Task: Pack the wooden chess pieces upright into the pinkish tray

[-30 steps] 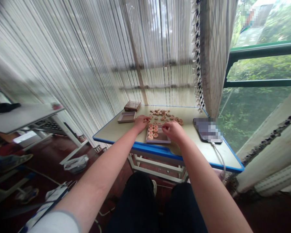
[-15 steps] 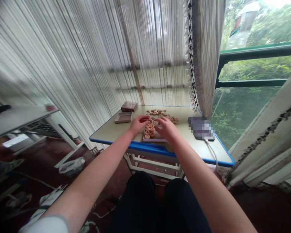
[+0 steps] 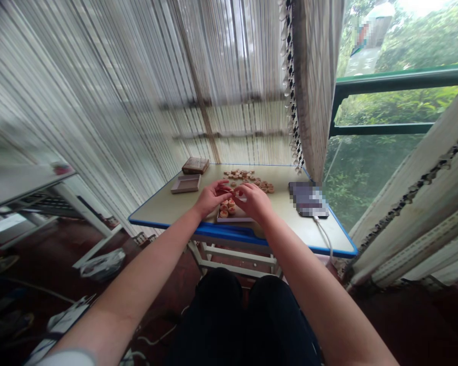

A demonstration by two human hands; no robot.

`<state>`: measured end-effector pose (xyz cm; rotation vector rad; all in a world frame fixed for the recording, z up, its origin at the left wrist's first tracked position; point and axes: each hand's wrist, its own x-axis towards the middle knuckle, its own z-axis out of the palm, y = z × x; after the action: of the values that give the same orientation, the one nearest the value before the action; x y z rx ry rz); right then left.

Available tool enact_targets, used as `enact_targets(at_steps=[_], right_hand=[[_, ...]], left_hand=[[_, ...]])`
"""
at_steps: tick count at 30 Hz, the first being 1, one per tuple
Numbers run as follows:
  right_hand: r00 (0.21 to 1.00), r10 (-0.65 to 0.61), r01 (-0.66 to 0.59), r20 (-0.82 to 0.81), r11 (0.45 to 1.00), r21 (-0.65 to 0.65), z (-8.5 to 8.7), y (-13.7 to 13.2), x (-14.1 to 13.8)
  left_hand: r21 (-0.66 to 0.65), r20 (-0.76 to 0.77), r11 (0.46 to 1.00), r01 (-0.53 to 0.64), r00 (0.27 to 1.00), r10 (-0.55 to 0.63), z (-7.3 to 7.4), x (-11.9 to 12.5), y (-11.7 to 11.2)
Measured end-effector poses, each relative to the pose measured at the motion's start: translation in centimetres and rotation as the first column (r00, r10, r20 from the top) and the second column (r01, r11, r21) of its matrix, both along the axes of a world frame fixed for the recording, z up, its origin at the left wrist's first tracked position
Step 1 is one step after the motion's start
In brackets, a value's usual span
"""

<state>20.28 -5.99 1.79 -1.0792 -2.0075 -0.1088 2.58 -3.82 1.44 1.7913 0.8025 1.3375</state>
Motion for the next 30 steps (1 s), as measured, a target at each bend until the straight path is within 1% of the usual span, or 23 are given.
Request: enact_targets(at_steps=[1,2,3,5,6,8,12,15,20,24,27,30], right_hand=[[1.0,-0.028,0.027,-0.008,0.999,-0.017,0.1,-0.1,0.1],[0.998,-0.056,0.056,-0.013,0.998,-0.033,0.2,-0.1,0.3],[0.996,-0.083,0.082,-0.013,0.995,-0.051,0.4,-0.2,0.5],[0.992,-0.125,0.124,0.005,0.988,-0.093,0.6,-0.3,1.0],[0.99,-0.14,0.141,0.02,0.983,-0.118,0.7,-0.3,1.2],[0.983,-0.177,0.182,0.043,0.969,-0.169,0.7,-0.3,1.6],[0.968,-0.207,0.236,0.139,0.94,-0.246,0.4,-0.3,2.0],[0.959,-0.198,0.246,0.204,0.938,-0.245,0.0,-0.3,2.2],[0.971,-0.169,0.208,0.172,0.946,-0.247,-0.1,-0.1,2.1],[0.979,-0.134,0.172,0.152,0.947,-0.273,-0.1,0.1,2.1],[0.984,-0.104,0.146,0.148,0.941,-0.306,-0.1,0.0,2.0],[0.987,-0.06,0.112,0.147,0.922,-0.372,0.2,-0.4,1.8]], left_hand=[[0.033,-0.011,0.997,-0.071,0.997,0.071,0.1,-0.1,0.0],[0.071,-0.028,0.984,-0.166,0.985,0.168,0.1,-0.3,0.1],[0.111,-0.05,0.956,-0.271,0.959,0.277,0.1,-0.5,0.2],[0.191,-0.117,0.874,-0.447,0.874,0.472,-0.1,-0.8,0.5],[0.225,-0.157,0.841,-0.492,0.833,0.53,-0.2,-1.0,0.8],[0.272,-0.218,0.799,-0.536,0.775,0.594,-0.6,-1.2,1.3],[0.301,-0.282,0.762,-0.574,0.709,0.646,-1.3,-1.3,2.2],[0.303,-0.291,0.746,-0.592,0.688,0.664,-1.5,-1.4,2.5],[0.292,-0.284,0.735,-0.612,0.678,0.678,-1.8,-1.7,2.9],[0.278,-0.296,0.743,-0.609,0.682,0.669,-1.8,-1.7,3.0],[0.269,-0.298,0.744,-0.612,0.682,0.668,-1.8,-1.7,3.0],[0.256,-0.299,0.741,-0.621,0.678,0.672,-1.7,-1.7,2.9]])
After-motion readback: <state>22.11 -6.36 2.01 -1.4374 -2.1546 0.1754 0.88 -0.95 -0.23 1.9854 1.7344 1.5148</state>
